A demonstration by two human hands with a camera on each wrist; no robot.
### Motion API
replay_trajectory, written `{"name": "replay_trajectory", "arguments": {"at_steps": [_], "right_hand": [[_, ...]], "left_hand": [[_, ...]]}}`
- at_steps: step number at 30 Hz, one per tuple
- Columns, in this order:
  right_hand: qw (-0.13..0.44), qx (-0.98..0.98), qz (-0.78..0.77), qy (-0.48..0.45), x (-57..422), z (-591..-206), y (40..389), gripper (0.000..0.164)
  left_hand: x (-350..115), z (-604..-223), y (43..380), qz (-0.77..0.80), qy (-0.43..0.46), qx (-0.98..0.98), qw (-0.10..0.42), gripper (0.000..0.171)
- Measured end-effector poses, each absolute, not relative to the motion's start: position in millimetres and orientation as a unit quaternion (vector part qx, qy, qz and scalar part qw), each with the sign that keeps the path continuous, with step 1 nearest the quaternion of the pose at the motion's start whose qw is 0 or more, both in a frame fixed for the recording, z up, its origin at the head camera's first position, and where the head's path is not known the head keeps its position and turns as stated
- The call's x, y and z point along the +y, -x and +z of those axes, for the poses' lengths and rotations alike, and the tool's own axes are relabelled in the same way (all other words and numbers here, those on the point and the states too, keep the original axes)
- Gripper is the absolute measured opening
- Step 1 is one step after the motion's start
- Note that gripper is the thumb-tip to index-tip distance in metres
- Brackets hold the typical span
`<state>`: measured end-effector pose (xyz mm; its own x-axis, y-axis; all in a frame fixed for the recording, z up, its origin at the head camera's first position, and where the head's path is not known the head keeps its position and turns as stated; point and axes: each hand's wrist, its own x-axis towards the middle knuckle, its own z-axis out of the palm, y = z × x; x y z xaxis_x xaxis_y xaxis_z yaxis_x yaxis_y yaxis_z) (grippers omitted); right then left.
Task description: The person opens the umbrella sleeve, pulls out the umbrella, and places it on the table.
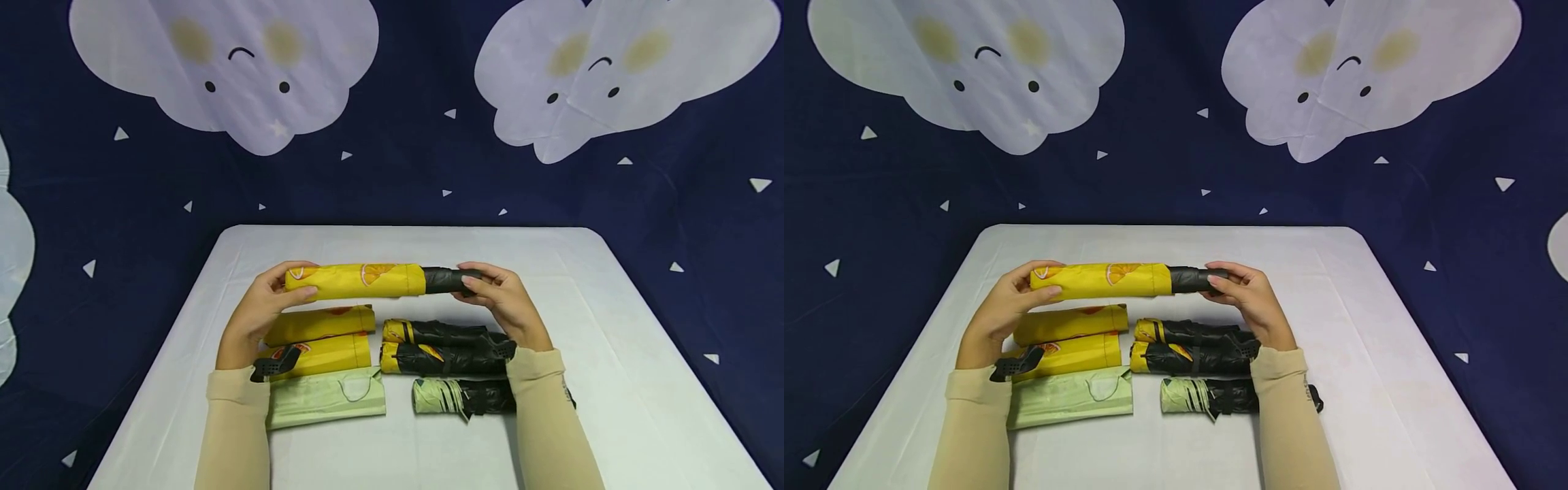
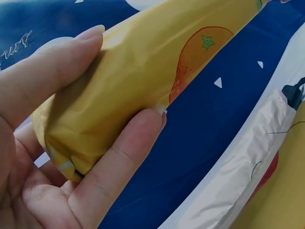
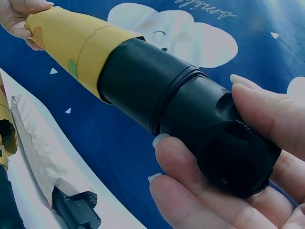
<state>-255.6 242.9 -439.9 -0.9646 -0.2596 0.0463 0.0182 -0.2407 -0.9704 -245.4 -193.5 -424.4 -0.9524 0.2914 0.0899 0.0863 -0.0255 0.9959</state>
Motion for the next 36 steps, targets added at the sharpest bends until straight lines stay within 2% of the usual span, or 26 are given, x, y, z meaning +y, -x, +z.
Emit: {"name": "replay_trajectory", "arguments": {"at_steps": [13,26,36], "right_hand": [[0.085,0.598,-0.789,0.114,256,-441,256,0.032],[0.07,0.61,-0.782,0.103,271,-439,253,0.038],[0.056,0.602,-0.788,0.115,289,-442,252,0.031]], "left_hand": [[-201,-428,247,0.699,-0.136,0.698,0.069,0.039],[-214,-433,245,0.708,-0.132,0.691,0.051,0.036],[-224,-442,248,0.721,-0.125,0.68,0.04,0.036]]}}
